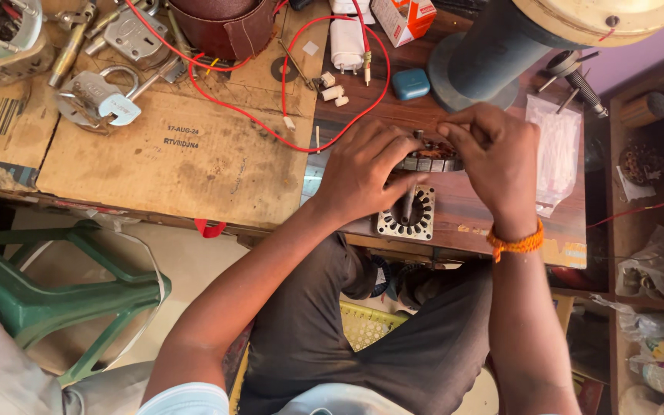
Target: The person sits at a workbench and winds copper wire by hand into the slots of a motor armature core mounted on a spindle, pressing and feeding the wire coil by coil around the laminated stack. They rotate the armature as they work to fill successive slots with wire.
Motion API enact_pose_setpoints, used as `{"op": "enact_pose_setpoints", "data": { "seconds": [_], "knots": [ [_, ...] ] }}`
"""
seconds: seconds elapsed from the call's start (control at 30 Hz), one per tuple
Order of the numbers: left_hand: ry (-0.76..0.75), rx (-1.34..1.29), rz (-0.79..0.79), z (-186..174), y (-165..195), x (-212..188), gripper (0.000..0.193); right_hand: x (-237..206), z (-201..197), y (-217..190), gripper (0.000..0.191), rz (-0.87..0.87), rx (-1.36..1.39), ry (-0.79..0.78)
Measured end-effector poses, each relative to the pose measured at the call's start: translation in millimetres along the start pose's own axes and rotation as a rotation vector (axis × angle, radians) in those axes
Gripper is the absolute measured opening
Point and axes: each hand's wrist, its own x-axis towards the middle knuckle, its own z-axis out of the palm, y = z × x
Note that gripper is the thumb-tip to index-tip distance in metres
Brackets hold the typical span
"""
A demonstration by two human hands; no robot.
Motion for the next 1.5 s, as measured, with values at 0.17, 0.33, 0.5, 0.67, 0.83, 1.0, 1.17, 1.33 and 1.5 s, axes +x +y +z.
{"op": "enact_pose_setpoints", "data": {
  "seconds": [0.17, 0.33, 0.5, 0.67, 0.83, 1.0, 1.17, 1.33, 1.5],
  "knots": [
    [-0.255, -0.305, -0.524, 2.6, -5.7, 22.1, 0.044, 19.3, -1.7, 8.6, 0.010, -0.003, -0.016, -0.059],
    [-0.282, -0.440, -0.464, 30.3, -33.5, 47.8, 0.041, 18.2, -6.4, 0.8, 0.012, -0.025, -0.085, -0.040],
    [-0.467, -0.857, -0.431, 36.9, -59.4, 36.5, 0.017, 0.3, -13.2, -20.2, 0.011, 0.056, -0.008, -0.094],
    [-0.551, -0.920, -0.344, 20.6, -77.3, 27.5, 0.014, -27.3, -9.5, -37.2, 0.016, -0.013, -0.059, -0.102],
    [-0.600, -0.738, -0.262, 10.4, -73.9, 37.3, 0.020, -53.1, 4.7, -38.5, 0.009, 0.006, -0.070, -0.087],
    [-0.590, -0.701, -0.156, -9.7, -59.9, 43.9, 0.027, -78.6, 28.1, -22.3, 0.006, -0.106, -0.078, -0.095],
    [-0.264, -0.249, -0.019, -12.5, -16.1, 17.2, 0.048, -99.0, 26.8, 4.5, 0.004, 0.133, -0.038, -0.042],
    [-0.119, -0.092, -0.013, 0.0, -5.6, 5.9, 0.044, -96.6, -3.3, 15.4, 0.008, 0.272, 0.006, 0.054],
    [-0.047, -0.022, 0.061, 2.8, -5.9, -1.5, 0.042, -83.9, -33.7, 0.4, 0.008, 0.286, 0.093, 0.083]
  ]
}}
